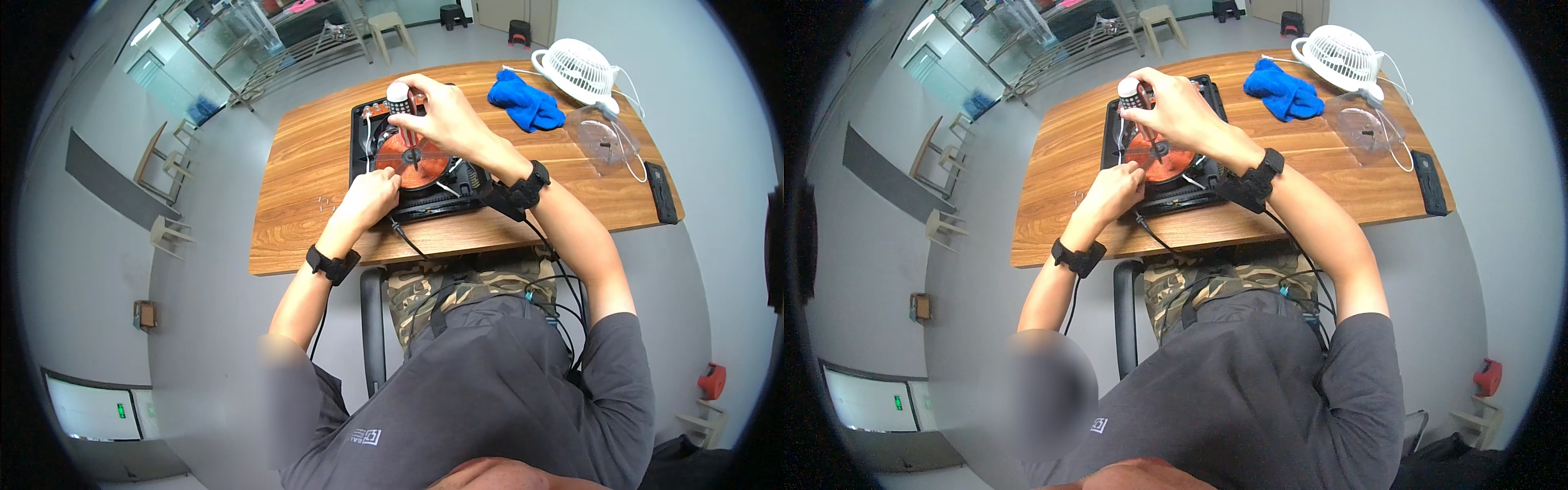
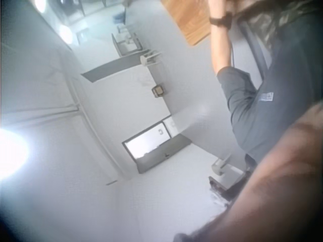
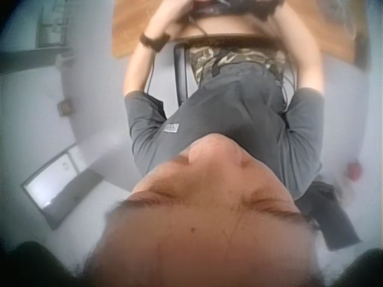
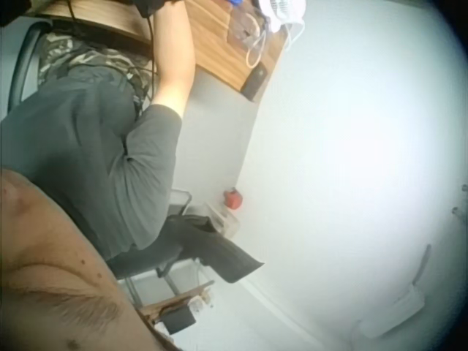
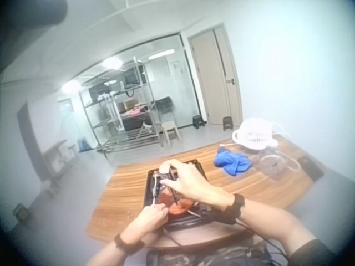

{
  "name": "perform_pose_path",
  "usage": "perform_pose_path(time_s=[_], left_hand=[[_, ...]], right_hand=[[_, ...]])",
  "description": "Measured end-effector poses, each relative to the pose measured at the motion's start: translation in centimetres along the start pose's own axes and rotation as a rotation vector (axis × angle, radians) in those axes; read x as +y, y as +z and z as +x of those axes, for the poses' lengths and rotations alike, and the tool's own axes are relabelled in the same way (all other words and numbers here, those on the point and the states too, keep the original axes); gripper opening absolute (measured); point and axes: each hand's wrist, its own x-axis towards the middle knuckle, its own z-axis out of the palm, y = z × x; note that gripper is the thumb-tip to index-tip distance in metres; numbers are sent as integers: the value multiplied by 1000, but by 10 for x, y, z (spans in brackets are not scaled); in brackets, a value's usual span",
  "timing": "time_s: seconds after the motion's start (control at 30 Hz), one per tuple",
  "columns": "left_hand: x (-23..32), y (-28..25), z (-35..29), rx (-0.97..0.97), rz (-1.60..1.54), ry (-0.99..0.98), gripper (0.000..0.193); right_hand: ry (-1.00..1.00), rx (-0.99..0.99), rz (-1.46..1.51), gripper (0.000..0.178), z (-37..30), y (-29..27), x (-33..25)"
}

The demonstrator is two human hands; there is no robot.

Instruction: The person disassembles a black electronic device on a wooden table. They use a screwdriver to remove screws from the casing, lift the cover to expose internal components, and continue unscrewing parts to separate the device into its main components.

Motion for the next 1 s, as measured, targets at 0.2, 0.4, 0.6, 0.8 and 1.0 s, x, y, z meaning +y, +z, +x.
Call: perform_pose_path(time_s=[0.2, 0.4, 0.6, 0.8, 1.0], left_hand=[[-2, 4, 0, 27, -19, -13, 9], [-2, 4, -1, 23, -29, -9, 9], [-4, -9, 2, 115, -36, -102, 8], [-7, -16, -1, 34, -135, -161, 7], [-53, -35, -24, 74, -229, -301, 8]], right_hand=[[28, -48, 72, 45, 0, 2, -1], [2, -50, 82, 44, 1, 6, 1], [-15, -37, 61, 43, 0, 6, 0], [-39, -22, 39, 43, 1, 10, 4], [-91, 15, 63, 44, 1, 11, 6]])
